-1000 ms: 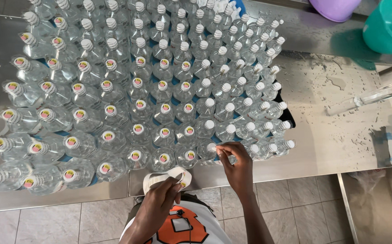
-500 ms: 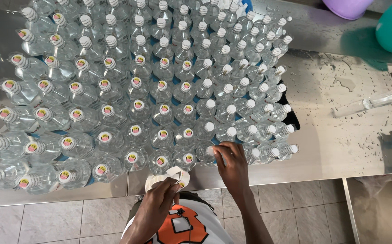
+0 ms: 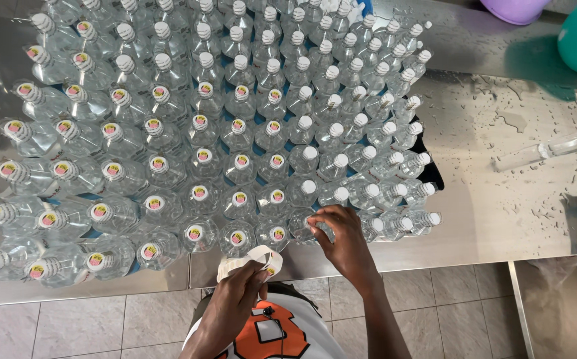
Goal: The person applies round stickers to the caps of many clear plastic bottles arranged on a metal table. They peel each sticker from a roll and press it onto a bottle cap, working systematically across the rows.
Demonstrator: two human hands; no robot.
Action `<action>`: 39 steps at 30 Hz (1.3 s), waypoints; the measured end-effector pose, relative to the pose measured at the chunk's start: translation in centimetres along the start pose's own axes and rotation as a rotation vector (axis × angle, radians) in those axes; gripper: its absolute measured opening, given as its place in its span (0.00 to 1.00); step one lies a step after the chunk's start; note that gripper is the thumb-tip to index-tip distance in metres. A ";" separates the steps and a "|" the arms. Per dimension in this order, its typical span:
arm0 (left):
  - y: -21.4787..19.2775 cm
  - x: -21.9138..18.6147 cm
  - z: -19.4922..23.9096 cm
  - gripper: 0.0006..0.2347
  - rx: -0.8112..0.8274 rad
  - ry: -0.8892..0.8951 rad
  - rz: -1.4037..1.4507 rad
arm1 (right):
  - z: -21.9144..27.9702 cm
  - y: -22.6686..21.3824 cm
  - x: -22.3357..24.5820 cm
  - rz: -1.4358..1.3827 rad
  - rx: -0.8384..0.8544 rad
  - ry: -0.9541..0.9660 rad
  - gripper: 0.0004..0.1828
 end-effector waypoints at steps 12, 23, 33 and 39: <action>-1.2 -1.4 0.7 0.12 0.047 -0.143 0.101 | 0.2 0.7 -0.3 0.131 -0.148 0.013 0.15; -1.8 -0.8 1.7 0.12 0.036 -0.115 0.073 | 1.4 1.7 -0.3 0.032 -0.157 0.044 0.27; -3.0 -0.7 2.2 0.17 0.041 -0.109 0.273 | 2.5 1.9 3.8 0.100 -0.248 -0.045 0.22; -3.6 0.1 3.2 0.16 0.030 -0.040 0.324 | 4.7 5.6 12.9 -0.198 -0.093 -0.310 0.15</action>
Point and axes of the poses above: each hand's wrist, its own z-axis away from the middle knuckle, its own y-axis out of the palm, x = y × z, the point moved 5 cm from there along -z, towards the middle knuckle, and after that the axes turned 12 degrees about -z, right-handed, at the moved point
